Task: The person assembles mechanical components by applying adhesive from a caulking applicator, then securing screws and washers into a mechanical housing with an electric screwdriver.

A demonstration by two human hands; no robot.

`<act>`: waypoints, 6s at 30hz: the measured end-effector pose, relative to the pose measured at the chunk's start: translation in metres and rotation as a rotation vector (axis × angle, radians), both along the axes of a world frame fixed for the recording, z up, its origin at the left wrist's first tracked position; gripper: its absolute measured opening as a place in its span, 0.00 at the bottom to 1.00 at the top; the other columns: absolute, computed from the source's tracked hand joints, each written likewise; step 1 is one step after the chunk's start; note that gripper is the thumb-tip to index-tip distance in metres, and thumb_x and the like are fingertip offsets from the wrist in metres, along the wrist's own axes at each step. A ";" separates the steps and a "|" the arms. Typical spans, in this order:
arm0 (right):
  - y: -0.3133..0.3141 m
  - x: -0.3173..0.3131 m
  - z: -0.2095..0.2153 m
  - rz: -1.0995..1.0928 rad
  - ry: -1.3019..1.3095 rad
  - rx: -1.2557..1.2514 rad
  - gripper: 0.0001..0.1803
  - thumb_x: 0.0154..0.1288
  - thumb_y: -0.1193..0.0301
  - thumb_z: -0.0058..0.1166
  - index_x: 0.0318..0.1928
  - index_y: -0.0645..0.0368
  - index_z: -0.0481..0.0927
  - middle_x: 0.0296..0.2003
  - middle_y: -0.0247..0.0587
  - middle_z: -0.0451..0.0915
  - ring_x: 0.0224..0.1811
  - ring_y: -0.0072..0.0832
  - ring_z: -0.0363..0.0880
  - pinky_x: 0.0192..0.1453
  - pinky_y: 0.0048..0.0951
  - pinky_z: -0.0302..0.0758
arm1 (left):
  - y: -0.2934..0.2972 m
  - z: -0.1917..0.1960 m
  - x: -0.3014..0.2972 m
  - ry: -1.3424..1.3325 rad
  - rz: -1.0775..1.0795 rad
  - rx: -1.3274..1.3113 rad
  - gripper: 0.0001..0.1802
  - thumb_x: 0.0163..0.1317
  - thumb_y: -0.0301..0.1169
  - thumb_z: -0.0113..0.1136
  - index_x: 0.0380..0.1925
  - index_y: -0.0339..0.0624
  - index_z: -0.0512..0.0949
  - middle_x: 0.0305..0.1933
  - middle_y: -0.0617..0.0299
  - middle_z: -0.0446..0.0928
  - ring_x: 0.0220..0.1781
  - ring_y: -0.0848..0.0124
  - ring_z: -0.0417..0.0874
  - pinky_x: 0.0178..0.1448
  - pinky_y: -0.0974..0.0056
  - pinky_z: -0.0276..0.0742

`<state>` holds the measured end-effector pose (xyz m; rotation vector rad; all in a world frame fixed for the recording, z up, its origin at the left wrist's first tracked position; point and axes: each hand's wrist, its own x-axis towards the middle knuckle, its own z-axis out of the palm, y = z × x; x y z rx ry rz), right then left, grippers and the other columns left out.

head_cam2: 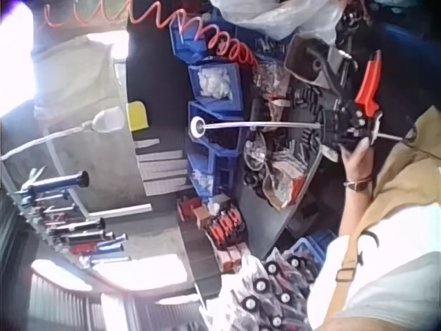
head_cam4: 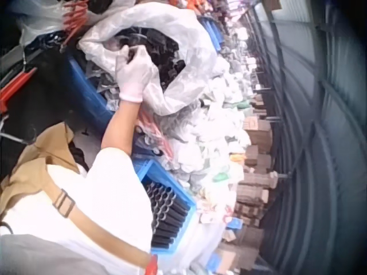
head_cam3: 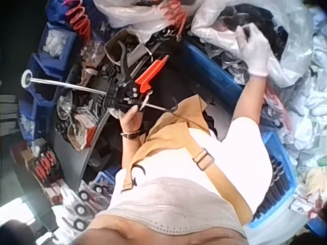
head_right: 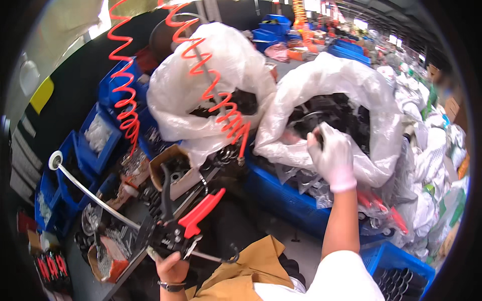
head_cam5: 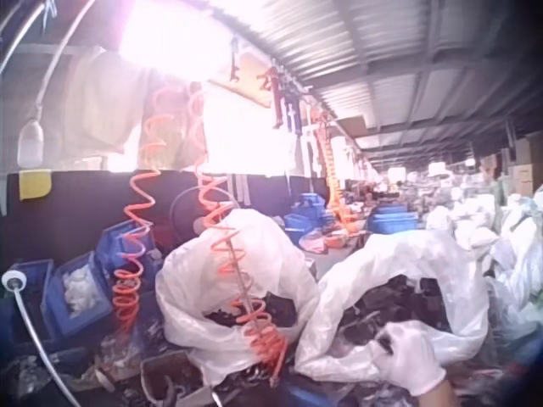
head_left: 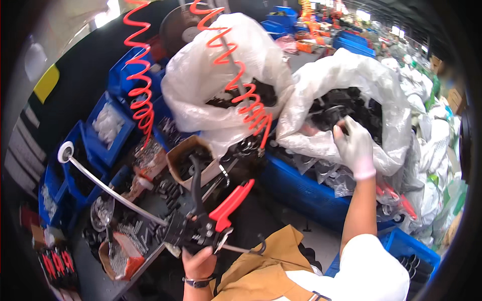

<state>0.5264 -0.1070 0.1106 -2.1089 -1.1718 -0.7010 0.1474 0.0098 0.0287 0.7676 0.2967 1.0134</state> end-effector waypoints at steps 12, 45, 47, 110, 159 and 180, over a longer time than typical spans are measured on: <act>0.090 -0.225 -0.070 0.875 0.164 0.296 0.12 0.56 0.73 0.59 0.42 0.55 0.77 0.37 0.40 0.75 0.45 0.45 0.70 0.55 0.45 0.66 | 0.003 -0.043 0.016 -0.221 -0.235 -0.013 0.34 0.59 0.43 0.67 0.62 0.46 0.65 0.61 0.64 0.70 0.63 0.68 0.70 0.69 0.60 0.63; 0.188 0.026 -0.338 0.205 0.863 0.255 0.26 0.66 0.75 0.56 0.62 0.64 0.63 0.54 0.46 0.75 0.54 0.34 0.73 0.63 0.34 0.67 | 0.132 0.007 -0.273 1.838 0.190 0.781 0.13 0.52 0.32 0.63 0.37 0.37 0.84 0.39 0.50 0.83 0.42 0.56 0.84 0.50 0.58 0.78; 0.153 0.032 -0.338 0.227 0.930 0.187 0.27 0.65 0.78 0.55 0.63 0.64 0.64 0.55 0.48 0.74 0.54 0.35 0.73 0.63 0.33 0.68 | 0.137 0.011 -0.267 1.891 0.175 0.804 0.11 0.52 0.31 0.63 0.34 0.37 0.84 0.34 0.51 0.84 0.39 0.57 0.84 0.47 0.57 0.78; 0.155 -0.346 -0.007 1.867 1.103 0.614 0.39 0.54 0.70 0.64 0.66 0.58 0.61 0.49 0.44 0.71 0.46 0.38 0.72 0.32 0.29 0.81 | 0.034 -0.063 -0.148 -0.337 0.766 -0.944 0.15 0.73 0.42 0.49 0.29 0.46 0.72 0.26 0.66 0.70 0.26 0.73 0.71 0.26 0.70 0.66; 0.112 -0.347 -0.016 1.830 1.039 0.618 0.43 0.52 0.64 0.70 0.63 0.61 0.58 0.42 0.44 0.69 0.35 0.36 0.76 0.25 0.27 0.80 | -0.031 -0.033 -0.098 -0.117 0.193 -0.380 0.15 0.71 0.42 0.54 0.38 0.41 0.77 0.27 0.70 0.70 0.27 0.82 0.66 0.30 0.76 0.63; 0.225 -0.332 -0.040 1.447 1.060 0.611 0.35 0.56 0.64 0.62 0.61 0.65 0.64 0.39 0.47 0.77 0.35 0.34 0.79 0.39 0.33 0.78 | 0.030 -0.038 -0.117 0.037 0.369 -0.278 0.11 0.67 0.35 0.59 0.40 0.37 0.75 0.28 0.55 0.81 0.23 0.66 0.83 0.22 0.67 0.79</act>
